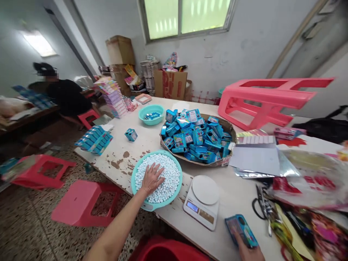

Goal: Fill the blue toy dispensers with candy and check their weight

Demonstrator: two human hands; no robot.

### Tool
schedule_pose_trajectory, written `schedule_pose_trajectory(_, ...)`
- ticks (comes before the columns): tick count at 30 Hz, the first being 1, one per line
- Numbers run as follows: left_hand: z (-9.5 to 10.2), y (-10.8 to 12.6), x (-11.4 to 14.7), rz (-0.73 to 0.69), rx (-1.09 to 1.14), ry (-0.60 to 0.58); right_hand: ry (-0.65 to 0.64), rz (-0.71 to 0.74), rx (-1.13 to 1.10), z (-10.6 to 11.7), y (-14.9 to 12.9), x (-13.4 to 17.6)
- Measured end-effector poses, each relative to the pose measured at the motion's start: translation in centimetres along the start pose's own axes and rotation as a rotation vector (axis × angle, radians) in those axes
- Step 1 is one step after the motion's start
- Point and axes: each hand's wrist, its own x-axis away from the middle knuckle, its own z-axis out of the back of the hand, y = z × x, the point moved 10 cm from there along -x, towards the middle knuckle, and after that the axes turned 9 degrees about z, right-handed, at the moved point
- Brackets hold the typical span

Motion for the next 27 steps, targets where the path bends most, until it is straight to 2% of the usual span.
schedule_pose_trajectory(3,0.1,-0.2,-1.0,-0.022,0.033,0.011,0.051,-0.101,0.000,0.0,-2.8,1.5)
schedule_pose_trajectory(6,0.3,-0.8,-1.9,-0.024,0.021,0.044,0.083,-0.012,-0.089,-1.7,-8.7,3.5)
schedule_pose_trajectory(9,0.2,-1.1,-2.6,-0.071,0.018,0.069,-0.017,0.029,-0.258,-6.1,-13.3,5.4)
schedule_pose_trajectory(12,-0.1,-1.4,-3.3,-0.121,0.073,0.066,-0.148,0.021,-0.415,-11.0,-16.2,6.7)
schedule_pose_trajectory(14,-0.3,-1.8,-3.7,-0.118,0.178,0.041,-0.198,0.056,-0.497,-13.2,-18.2,7.3)
schedule_pose_trajectory(19,-1.3,-4.9,-4.9,0.183,0.786,-0.087,-0.300,0.168,-0.535,-15.7,-22.1,7.7)
schedule_pose_trajectory(23,-1.8,-6.4,-5.2,0.380,0.977,-0.081,-0.391,0.190,-0.531,-16.3,-23.3,7.6)
schedule_pose_trajectory(27,-3.1,-8.0,-4.5,0.703,1.171,-0.085,-0.438,0.167,-0.506,-16.8,-24.1,7.1)
